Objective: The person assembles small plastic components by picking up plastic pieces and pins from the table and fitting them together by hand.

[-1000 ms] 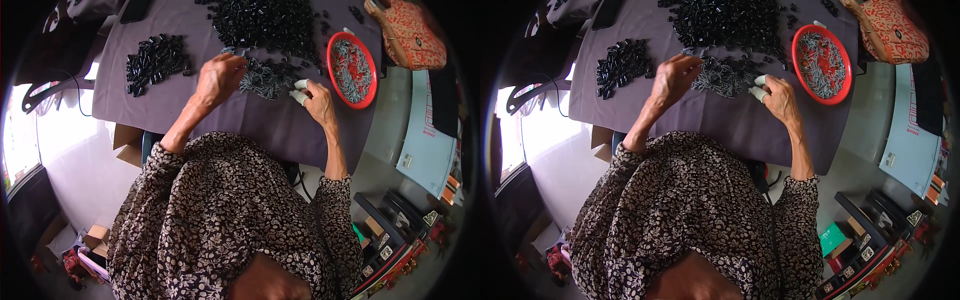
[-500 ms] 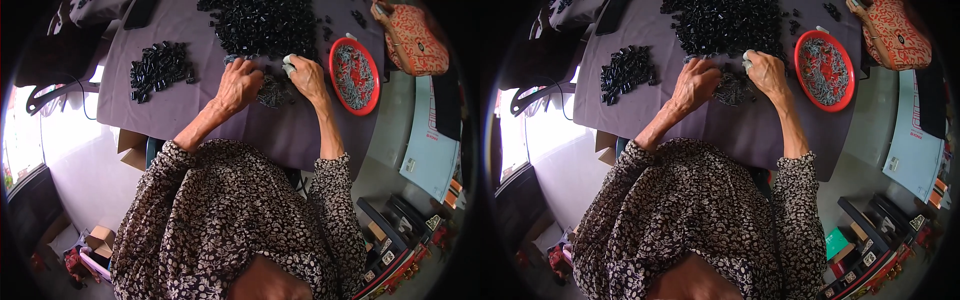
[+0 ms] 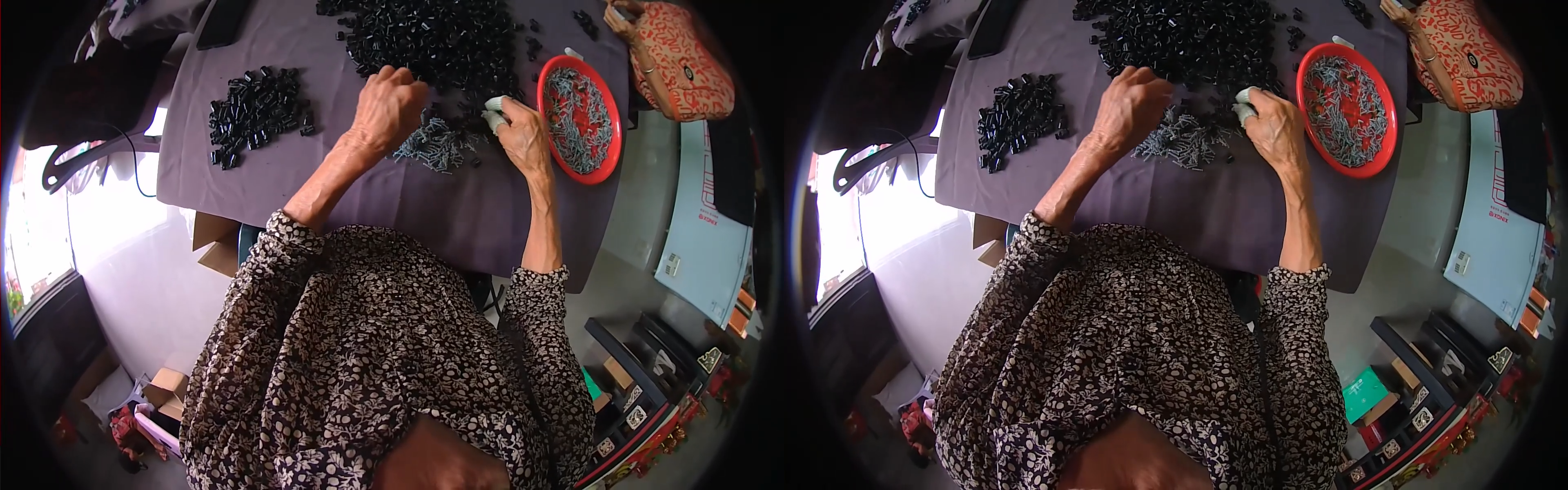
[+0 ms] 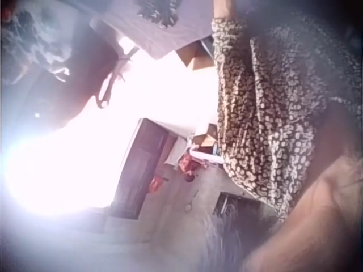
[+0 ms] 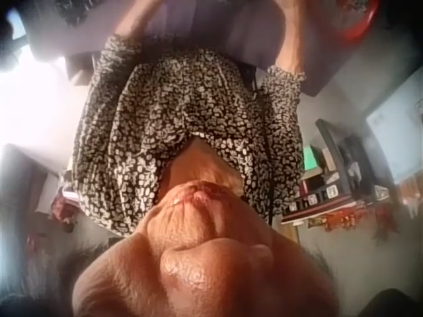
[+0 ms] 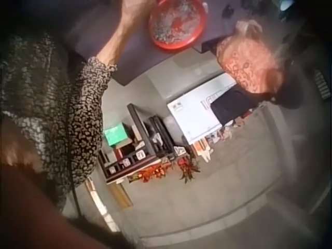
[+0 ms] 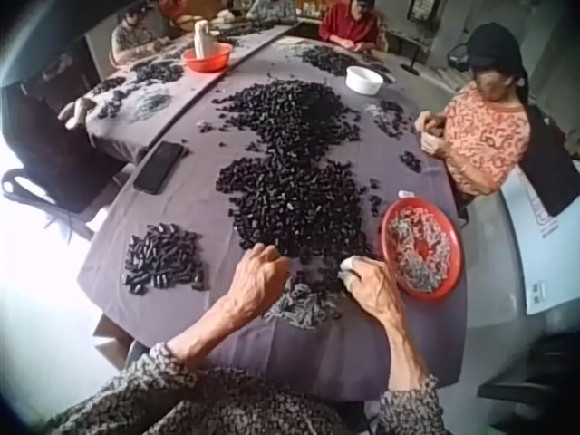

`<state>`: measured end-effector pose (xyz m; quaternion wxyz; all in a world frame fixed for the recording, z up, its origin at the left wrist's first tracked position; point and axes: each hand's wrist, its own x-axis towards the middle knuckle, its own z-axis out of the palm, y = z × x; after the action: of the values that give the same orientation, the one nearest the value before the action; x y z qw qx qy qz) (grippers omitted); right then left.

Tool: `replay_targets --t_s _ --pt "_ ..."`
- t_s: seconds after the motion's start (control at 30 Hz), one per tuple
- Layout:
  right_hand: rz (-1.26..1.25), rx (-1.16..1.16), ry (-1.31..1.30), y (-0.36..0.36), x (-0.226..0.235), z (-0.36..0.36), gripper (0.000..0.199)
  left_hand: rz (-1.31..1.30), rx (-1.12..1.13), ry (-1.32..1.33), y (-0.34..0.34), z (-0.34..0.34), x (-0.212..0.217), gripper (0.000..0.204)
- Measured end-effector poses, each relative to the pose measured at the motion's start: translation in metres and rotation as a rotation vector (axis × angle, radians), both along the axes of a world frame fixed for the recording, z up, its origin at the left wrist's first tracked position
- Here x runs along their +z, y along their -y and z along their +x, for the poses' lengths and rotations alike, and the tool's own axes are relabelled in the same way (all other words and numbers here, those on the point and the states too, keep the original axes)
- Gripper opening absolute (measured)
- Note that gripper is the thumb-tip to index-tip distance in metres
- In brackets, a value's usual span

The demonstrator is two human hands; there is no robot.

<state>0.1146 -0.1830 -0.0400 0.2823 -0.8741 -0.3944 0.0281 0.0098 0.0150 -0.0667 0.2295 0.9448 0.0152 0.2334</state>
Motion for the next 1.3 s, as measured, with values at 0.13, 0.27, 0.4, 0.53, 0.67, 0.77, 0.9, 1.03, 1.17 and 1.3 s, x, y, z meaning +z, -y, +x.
replay_targets --t_s 0.13,0.27,0.4,0.53,0.67,0.77,0.9,1.03,1.17,1.3 --pt "0.02 -0.099 -0.075 0.017 0.001 0.004 0.013 0.104 -0.014 -0.086 0.005 0.001 -0.009 0.005" --pt "0.008 -0.139 -0.116 0.019 -0.001 -0.002 0.011 0.146 -0.045 -0.143 0.007 0.007 -0.007 0.004" --pt "0.076 -0.117 -0.186 0.006 0.003 -0.006 0.012 0.054 -0.096 -0.153 0.0 0.003 -0.011 0.004" --pt "0.125 -0.003 -0.133 -0.011 0.002 -0.011 0.015 0.088 -0.103 -0.149 -0.002 0.0 -0.008 0.006" --pt "0.187 0.04 -0.197 -0.026 0.01 -0.017 0.018 -0.624 -0.054 -0.326 -0.007 -0.001 0.008 0.013" --pt "0.313 0.11 -0.162 -0.037 0.016 -0.021 0.021 -0.905 -0.127 -0.408 -0.013 -0.001 0.028 0.018" --pt "0.29 0.193 -0.18 -0.051 0.032 -0.017 0.024 -1.215 -0.267 -0.287 -0.016 0.008 0.03 0.024" --pt "0.344 0.164 -0.369 -0.047 0.039 -0.009 0.019 -1.239 -0.299 -0.307 -0.017 0.013 0.048 0.028" --pt "0.514 0.126 -0.583 -0.04 0.019 -0.002 0.014 -1.352 -0.33 -0.243 -0.008 0.019 0.042 0.021" --pt "0.601 0.008 -0.651 -0.036 0.013 -0.002 0.015 -0.52 -0.125 -0.118 -0.004 0.02 0.006 0.015"
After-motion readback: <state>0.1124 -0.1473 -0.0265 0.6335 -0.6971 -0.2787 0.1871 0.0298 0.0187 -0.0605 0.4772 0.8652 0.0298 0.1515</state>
